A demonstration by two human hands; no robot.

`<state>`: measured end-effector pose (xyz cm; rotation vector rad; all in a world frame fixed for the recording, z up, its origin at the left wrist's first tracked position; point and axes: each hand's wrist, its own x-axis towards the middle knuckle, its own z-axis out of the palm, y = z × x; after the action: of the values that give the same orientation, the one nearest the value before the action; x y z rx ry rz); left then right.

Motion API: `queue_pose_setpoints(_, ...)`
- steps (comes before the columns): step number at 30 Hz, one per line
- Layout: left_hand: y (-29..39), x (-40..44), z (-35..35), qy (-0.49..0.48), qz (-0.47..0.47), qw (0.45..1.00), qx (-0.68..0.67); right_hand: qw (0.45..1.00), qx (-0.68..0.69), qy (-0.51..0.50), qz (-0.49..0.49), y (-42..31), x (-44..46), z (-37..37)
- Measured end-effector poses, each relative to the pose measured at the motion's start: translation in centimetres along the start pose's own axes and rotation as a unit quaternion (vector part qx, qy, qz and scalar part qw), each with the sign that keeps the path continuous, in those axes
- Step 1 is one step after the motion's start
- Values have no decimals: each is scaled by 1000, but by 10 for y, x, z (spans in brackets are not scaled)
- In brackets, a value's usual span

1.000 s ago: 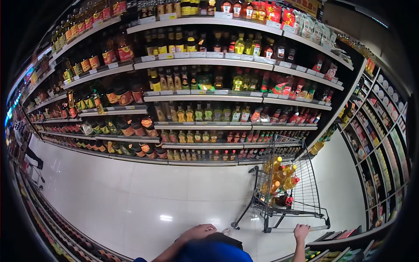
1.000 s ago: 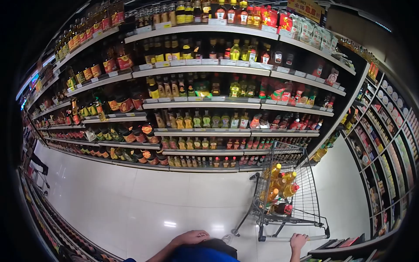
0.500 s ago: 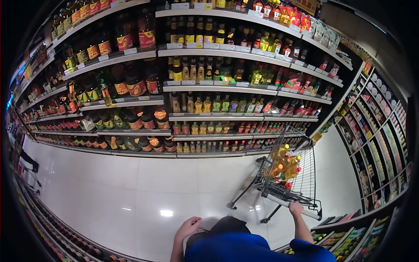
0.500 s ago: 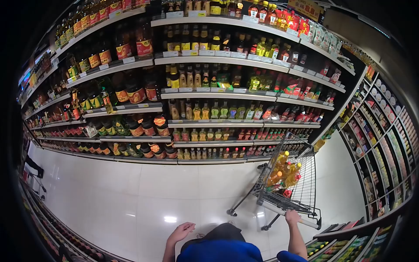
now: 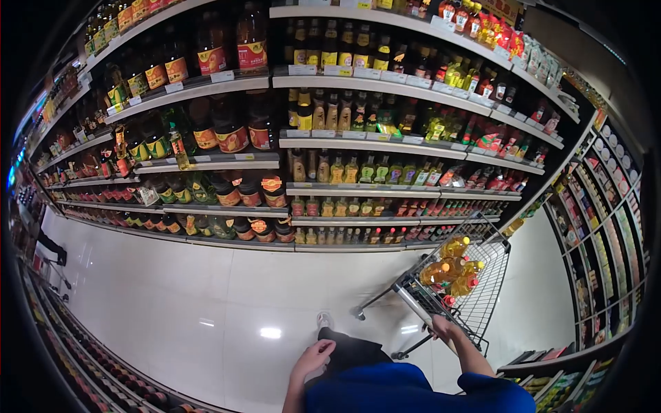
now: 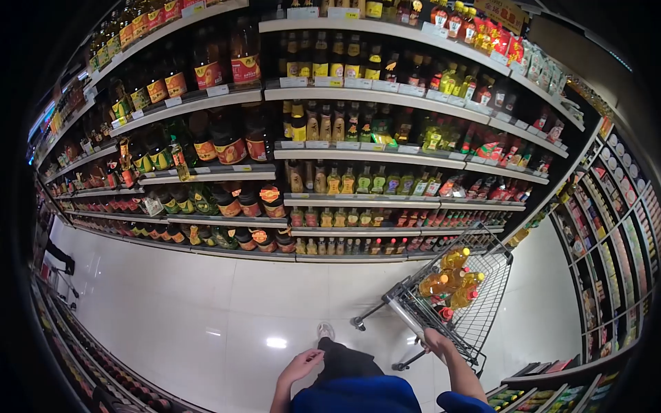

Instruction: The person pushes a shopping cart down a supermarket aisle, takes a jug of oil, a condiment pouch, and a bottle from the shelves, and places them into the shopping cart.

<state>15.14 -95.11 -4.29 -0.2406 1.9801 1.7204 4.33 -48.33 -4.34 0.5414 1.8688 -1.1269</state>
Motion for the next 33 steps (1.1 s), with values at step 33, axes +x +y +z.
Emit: queue_pose_setpoints(33, 151, 300, -169, -224, 74, 952, 196, 994, -11, 52, 100, -97, 60, 176)
